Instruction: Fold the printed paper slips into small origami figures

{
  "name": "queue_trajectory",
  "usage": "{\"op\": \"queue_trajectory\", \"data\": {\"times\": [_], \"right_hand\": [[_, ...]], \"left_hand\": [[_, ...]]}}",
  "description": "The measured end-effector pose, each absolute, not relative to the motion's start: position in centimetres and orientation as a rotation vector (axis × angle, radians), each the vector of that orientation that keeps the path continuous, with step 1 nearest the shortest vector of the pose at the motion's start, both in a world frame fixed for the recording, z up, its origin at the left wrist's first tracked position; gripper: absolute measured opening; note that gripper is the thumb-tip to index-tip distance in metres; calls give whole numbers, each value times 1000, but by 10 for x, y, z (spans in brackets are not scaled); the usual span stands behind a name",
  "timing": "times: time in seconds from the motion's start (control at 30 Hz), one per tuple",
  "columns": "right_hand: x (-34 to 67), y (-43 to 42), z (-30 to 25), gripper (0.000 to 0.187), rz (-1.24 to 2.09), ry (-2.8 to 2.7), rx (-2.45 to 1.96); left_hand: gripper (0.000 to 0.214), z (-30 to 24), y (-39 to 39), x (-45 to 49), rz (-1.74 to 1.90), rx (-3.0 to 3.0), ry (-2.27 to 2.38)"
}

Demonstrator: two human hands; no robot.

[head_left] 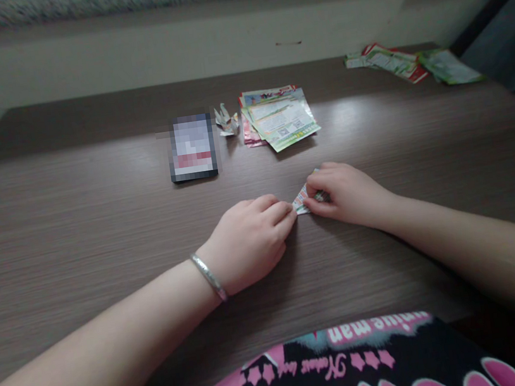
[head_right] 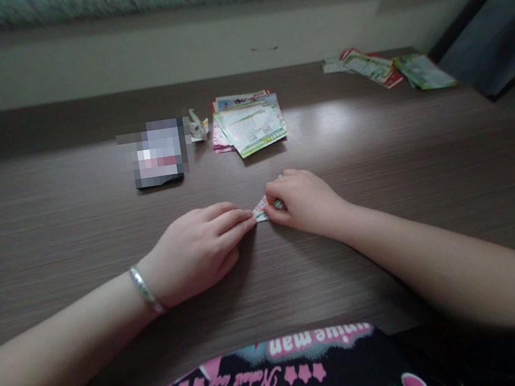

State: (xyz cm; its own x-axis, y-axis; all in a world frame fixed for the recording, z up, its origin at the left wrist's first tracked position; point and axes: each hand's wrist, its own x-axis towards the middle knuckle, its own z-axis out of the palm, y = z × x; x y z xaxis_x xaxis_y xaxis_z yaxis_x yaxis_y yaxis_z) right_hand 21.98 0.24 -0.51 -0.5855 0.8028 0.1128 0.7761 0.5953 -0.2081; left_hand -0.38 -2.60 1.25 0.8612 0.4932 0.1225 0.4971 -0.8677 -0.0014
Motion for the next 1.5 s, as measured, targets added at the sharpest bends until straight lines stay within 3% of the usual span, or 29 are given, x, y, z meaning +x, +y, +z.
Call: {"op": "queue_trajectory", "data": {"times": [0.7, 1.1, 1.5], "right_hand": [[226, 2, -12, 20, 264, -2562, -1266], [226, -1, -12, 21, 280, -2576, -1267], [225, -2, -9, 23, 252, -2593, -1263]], "left_hand": [[28, 16, -20, -12, -137, -3064, -763], [25, 8, -12, -24, -307, -3103, -801], [26, 6, -11, -18, -309, -3011, -578]]}}
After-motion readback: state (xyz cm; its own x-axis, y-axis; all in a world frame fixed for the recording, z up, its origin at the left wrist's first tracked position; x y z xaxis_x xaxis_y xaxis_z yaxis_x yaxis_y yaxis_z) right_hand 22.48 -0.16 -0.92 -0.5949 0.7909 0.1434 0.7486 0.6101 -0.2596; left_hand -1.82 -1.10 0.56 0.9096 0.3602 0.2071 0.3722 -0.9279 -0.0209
